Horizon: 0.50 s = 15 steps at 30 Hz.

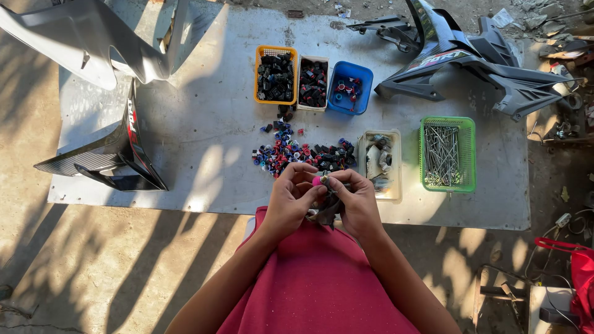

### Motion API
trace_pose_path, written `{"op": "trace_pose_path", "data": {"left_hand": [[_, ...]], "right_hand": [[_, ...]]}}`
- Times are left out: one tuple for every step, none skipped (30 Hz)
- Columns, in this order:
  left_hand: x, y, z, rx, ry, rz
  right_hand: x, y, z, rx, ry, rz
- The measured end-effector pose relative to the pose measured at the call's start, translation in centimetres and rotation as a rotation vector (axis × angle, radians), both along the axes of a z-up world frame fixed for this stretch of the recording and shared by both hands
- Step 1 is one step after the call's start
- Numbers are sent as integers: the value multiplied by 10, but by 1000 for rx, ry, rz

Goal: The person wipes small scooter parts with a cloth, picking them up from a pile on a table and placing them into a yellow basket. The person handles various small components, including colorful plastic pieces and black parts, while standing at a table outdoors.

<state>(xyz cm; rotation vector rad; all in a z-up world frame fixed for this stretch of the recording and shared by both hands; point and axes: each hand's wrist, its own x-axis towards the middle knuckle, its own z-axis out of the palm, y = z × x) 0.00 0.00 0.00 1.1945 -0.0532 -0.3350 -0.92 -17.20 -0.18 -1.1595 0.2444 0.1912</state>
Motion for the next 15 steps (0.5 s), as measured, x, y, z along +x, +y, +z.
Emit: {"op": "trace_pose_path", "data": {"left_hand": [[0, 1, -2, -17, 58, 24], [1, 2, -3, -33, 117, 49], [0, 1, -2, -33, 116, 47], [0, 0, -1, -6, 87, 52], [-3, 1, 1, 24, 61, 61], [-4, 3, 8, 26, 64, 61], [-4, 5, 14, 159, -104, 65], [-3, 8, 21, 293, -271, 69], [0, 11, 24, 294, -269, 73], [3, 14, 26, 388, -390, 34], [4, 17, 29, 480, -505, -8], [1, 18, 29, 481, -497, -4], [0, 19, 29, 435, -483, -48], [-1, 20, 30, 389, -470, -91], [-1, 19, 29, 391, -473, -86]], "right_hand": [[0, 0, -4, 68, 25, 5], [0, -1, -7, 137, 49, 9], [0, -2, -6, 136, 49, 7], [-1, -2, -5, 30, 37, 27], [-3, -2, -4, -74, 29, 50], [-4, -5, 0, -72, 32, 50], [-4, -8, 3, -97, 7, 80], [-4, -11, 6, -121, -19, 109], [-3, -18, 4, -120, -19, 114], [-3, -24, 3, -155, -5, 177], [-6, -30, 1, -191, 14, 240], [-7, -33, -2, -191, 20, 246], [-6, -35, -7, -175, 58, 248], [-5, -38, -11, -159, 97, 250], [-2, -34, -2, -158, 92, 254]]}}
